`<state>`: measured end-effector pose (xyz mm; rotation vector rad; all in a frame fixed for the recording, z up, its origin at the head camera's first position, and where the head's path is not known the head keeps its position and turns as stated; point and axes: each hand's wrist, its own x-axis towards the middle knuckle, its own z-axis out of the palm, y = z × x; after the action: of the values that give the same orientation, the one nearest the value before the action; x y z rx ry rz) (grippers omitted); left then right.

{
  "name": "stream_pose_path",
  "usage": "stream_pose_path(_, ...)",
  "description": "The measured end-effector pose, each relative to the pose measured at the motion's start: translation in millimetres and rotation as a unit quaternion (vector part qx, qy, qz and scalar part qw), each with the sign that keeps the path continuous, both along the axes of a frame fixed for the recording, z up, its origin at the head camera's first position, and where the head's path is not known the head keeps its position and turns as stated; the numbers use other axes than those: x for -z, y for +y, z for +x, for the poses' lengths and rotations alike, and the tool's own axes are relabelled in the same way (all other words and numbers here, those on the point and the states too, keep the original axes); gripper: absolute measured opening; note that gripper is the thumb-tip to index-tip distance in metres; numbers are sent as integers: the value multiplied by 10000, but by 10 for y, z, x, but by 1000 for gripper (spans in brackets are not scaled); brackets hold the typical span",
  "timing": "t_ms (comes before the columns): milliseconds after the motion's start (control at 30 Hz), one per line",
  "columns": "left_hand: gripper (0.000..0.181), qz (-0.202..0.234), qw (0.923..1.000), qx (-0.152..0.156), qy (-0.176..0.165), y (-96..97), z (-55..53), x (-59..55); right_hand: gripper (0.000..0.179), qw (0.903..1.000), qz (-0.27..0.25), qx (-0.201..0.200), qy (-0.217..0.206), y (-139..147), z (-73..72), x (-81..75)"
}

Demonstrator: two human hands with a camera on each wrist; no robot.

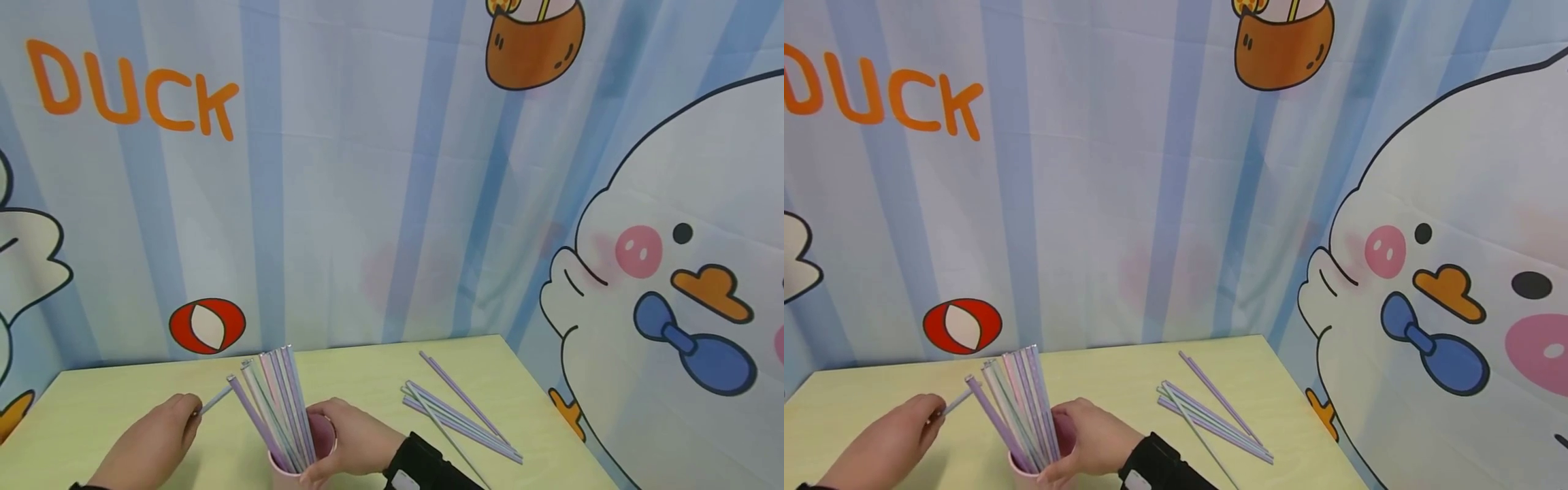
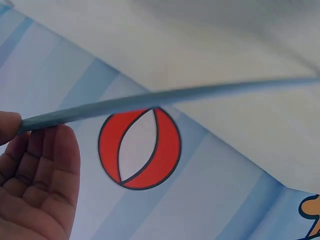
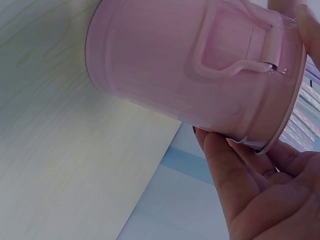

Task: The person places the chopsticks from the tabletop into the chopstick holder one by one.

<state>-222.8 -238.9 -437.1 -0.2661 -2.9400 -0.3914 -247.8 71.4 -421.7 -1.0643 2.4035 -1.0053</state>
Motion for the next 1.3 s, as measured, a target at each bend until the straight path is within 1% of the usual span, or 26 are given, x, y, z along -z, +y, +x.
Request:
stream_pose_path(67, 13, 187, 9997, -112, -98, 15, 32, -95, 66, 10000, 1, 24, -2, 8, 3, -4)
stream_pose_path(167, 15, 387, 9989, -229, -91, 27, 87, -209, 66, 10000, -19, -14, 14, 5, 5, -5)
stream_pose_path(367, 21, 780, 9959, -449, -83, 57, 173, -392, 68, 9999, 69, 77, 123, 12, 12, -1)
stream_pose_path(467, 22, 937, 9943, -463, 189, 67, 214, -488, 68, 9999, 61, 89, 99, 11, 9, -2)
stream_pose_path(567, 24, 1021, 9915, -451, 665, 82, 268, -593, 69, 9998, 91, 146, 50, 12, 11, -7)
stream_pose_path(633, 27, 1104, 9885, -516, 893, 103, 310, -666, 69, 9998, 108, 178, -5, 12, 12, -10)
stream_pose_path(700, 30, 1236, 9848, -611, 1057, 131, 350, -740, 69, 9997, 125, 186, -6, 11, 12, -13)
stream_pose_path(767, 32, 1417, 9801, -703, 1201, 166, 391, -808, 67, 9999, 52, 97, -15, 5, 8, -12)
stream_pose_path(867, 34, 1711, 9721, -753, 1415, 221, 448, -900, 66, 10000, -17, 6, 22, -1, 2, -12)
stream_pose_path(967, 36, 1959, 9654, -772, 1538, 284, 495, -970, 65, 10000, -34, 1, 21, -4, -1, -10)
stream_pose_path(1067, 38, 2207, 9601, -758, 1543, 353, 522, -1018, 65, 10000, -46, -6, -46, -8, -3, -9)
stream_pose_path(1200, 39, 2506, 9544, -570, 1519, 428, 533, -1045, 66, 10000, -52, -5, -65, -8, 0, -9)
stream_pose_path(1300, 37, 2621, 9521, -392, 1526, 477, 532, -1039, 67, 10000, 3, 57, -23, -3, 6, -10)
